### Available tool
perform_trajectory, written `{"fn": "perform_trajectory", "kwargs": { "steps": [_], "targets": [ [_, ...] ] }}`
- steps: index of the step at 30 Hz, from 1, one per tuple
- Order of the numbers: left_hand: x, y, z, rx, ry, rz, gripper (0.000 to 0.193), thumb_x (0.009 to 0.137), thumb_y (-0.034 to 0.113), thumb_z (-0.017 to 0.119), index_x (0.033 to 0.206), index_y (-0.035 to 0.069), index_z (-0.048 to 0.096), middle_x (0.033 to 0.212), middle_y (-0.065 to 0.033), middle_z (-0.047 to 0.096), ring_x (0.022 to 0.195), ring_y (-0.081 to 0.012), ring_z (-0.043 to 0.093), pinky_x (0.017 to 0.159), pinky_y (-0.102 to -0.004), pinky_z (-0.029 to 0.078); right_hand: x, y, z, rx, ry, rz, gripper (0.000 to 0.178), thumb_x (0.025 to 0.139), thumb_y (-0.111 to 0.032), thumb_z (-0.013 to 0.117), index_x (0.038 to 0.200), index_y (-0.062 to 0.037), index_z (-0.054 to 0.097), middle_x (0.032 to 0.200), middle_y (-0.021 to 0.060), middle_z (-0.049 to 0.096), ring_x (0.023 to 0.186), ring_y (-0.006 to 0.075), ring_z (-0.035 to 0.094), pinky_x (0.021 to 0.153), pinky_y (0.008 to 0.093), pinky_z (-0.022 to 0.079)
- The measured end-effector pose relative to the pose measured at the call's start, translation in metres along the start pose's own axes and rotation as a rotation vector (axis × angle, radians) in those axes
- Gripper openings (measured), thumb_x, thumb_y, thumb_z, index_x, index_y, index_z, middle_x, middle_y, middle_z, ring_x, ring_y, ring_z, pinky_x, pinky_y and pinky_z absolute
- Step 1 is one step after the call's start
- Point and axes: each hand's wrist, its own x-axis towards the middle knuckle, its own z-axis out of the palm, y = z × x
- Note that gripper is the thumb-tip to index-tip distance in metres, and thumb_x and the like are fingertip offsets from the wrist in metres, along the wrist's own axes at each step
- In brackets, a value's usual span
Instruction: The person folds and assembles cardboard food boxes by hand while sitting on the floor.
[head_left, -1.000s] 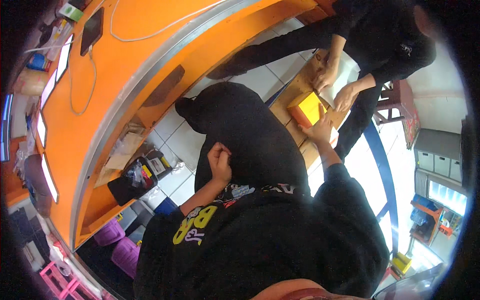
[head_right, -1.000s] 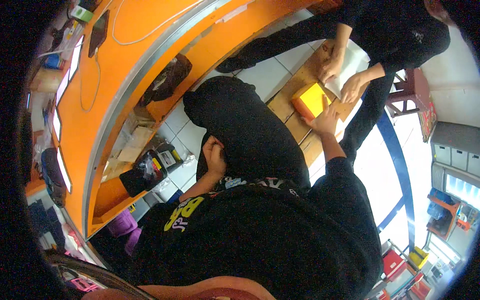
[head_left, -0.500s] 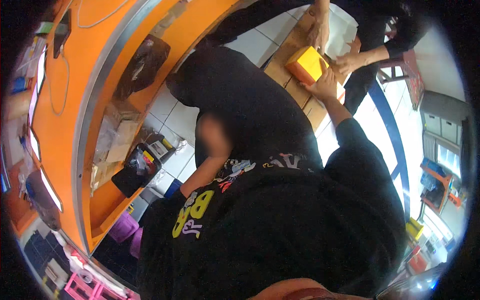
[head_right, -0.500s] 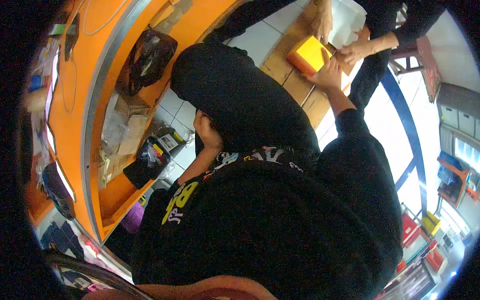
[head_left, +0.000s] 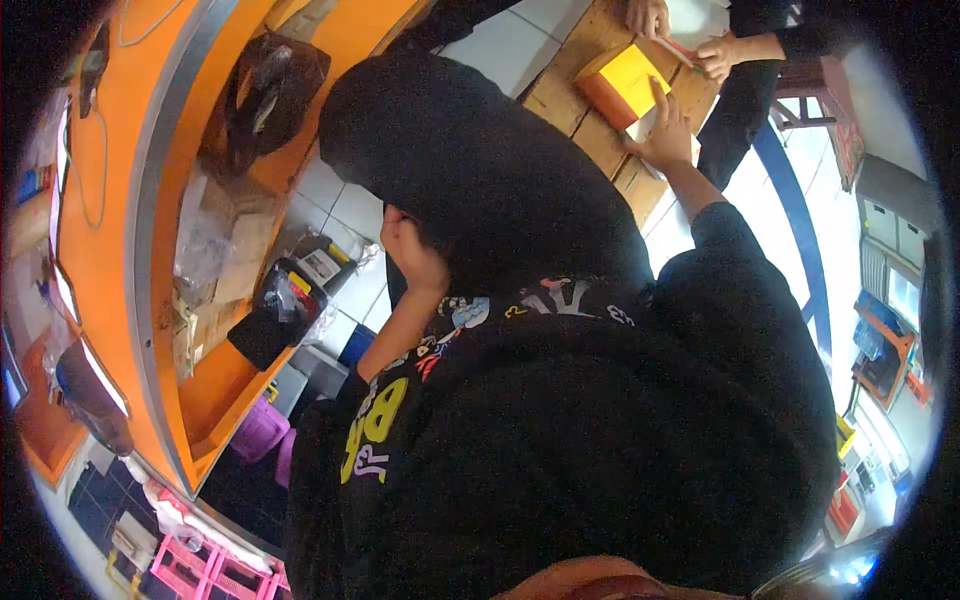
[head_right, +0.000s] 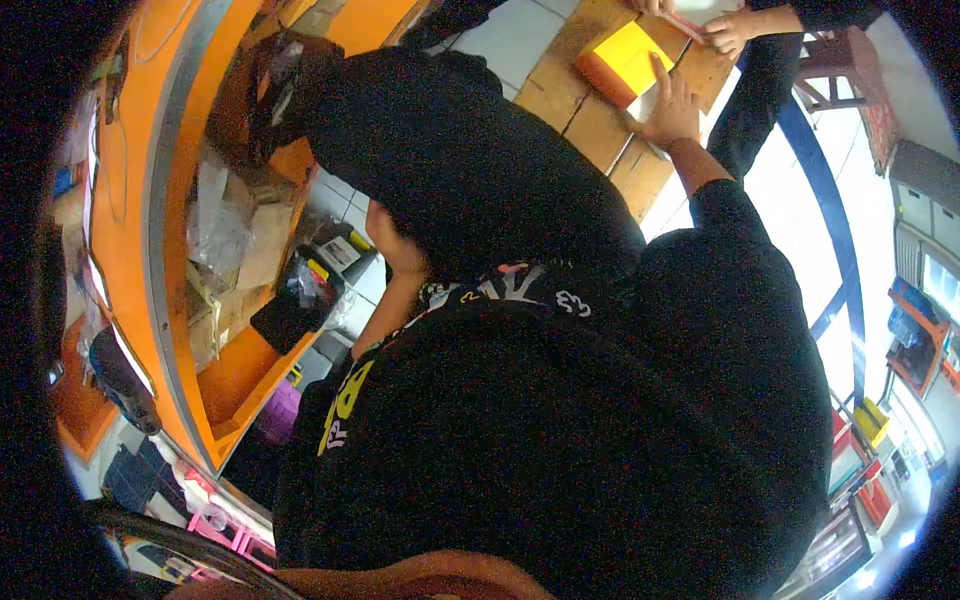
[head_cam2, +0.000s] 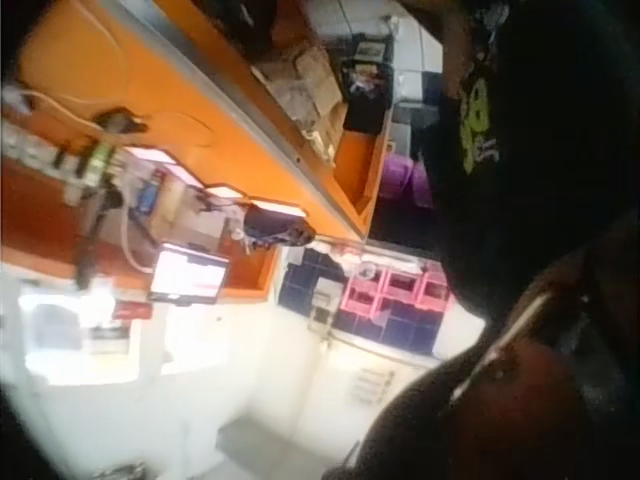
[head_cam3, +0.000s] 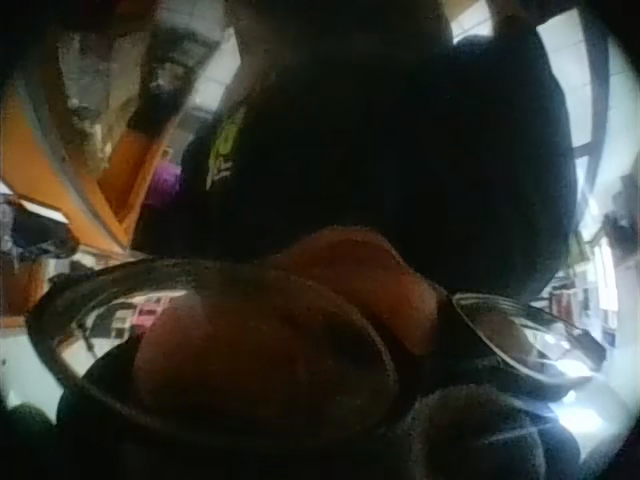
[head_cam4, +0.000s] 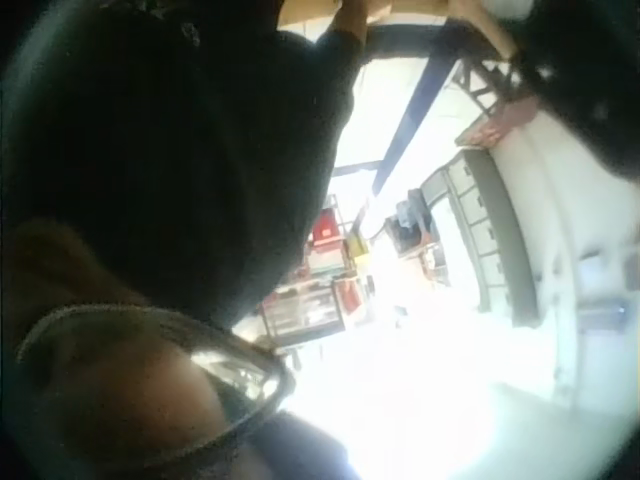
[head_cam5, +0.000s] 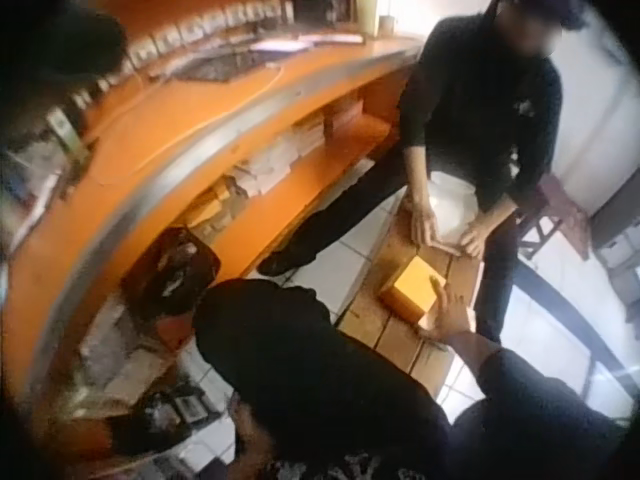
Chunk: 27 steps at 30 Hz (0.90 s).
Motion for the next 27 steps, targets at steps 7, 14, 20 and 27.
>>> {"fn": "perform_trajectory", "kwargs": {
  "steps": [7,14,20,27],
  "targets": [
    [0.003,-0.015,-0.005,0.198,-0.009,0.035,0.040,0.084,0.015,0.036,0.112,-0.006,0.056,0.107,-0.0132,0.063,0.094,-0.0207,0.059,0.084,-0.0315,0.046,0.001,0.008,0.005,0.000,-0.059,0.038,0.114,0.060,-0.049,0.077,0.149,-0.0222,0.011,0.121,0.0167,0.044,0.118,0.0350,0.044,0.098,0.0484,0.036],
    [0.014,-0.009,0.031,0.248,0.003,0.136,0.027,0.082,0.013,0.037,0.093,-0.002,0.056,0.088,-0.0060,0.059,0.077,-0.0151,0.052,0.071,-0.0280,0.042,0.002,0.001,0.004,0.117,-0.014,0.079,0.113,0.055,-0.046,0.080,0.148,-0.0235,0.020,0.117,0.0170,0.047,0.117,0.0355,0.045,0.099,0.0488,0.037],
    [0.024,-0.021,0.034,0.141,-0.059,0.071,0.014,0.078,0.010,0.041,0.065,0.005,0.045,0.068,0.0011,0.041,0.063,-0.0080,0.036,0.057,-0.0252,0.028,0.005,0.004,-0.005,0.074,-0.045,0.072,0.114,0.055,-0.045,0.082,0.149,-0.0270,0.020,0.123,0.0194,0.047,0.121,0.0386,0.043,0.101,0.0497,0.036],
    [0.022,-0.003,0.033,0.217,-0.095,0.006,0.011,0.077,0.009,0.043,0.067,0.005,0.045,0.063,0.0012,0.039,0.052,-0.0049,0.032,0.047,-0.0224,0.023,0.029,0.034,-0.054,0.797,-0.160,0.080,0.087,0.075,-0.036,0.076,0.147,-0.0191,0.030,0.124,0.0195,0.051,0.115,0.0320,0.051,0.098,0.0430,0.040]
  ]
}}
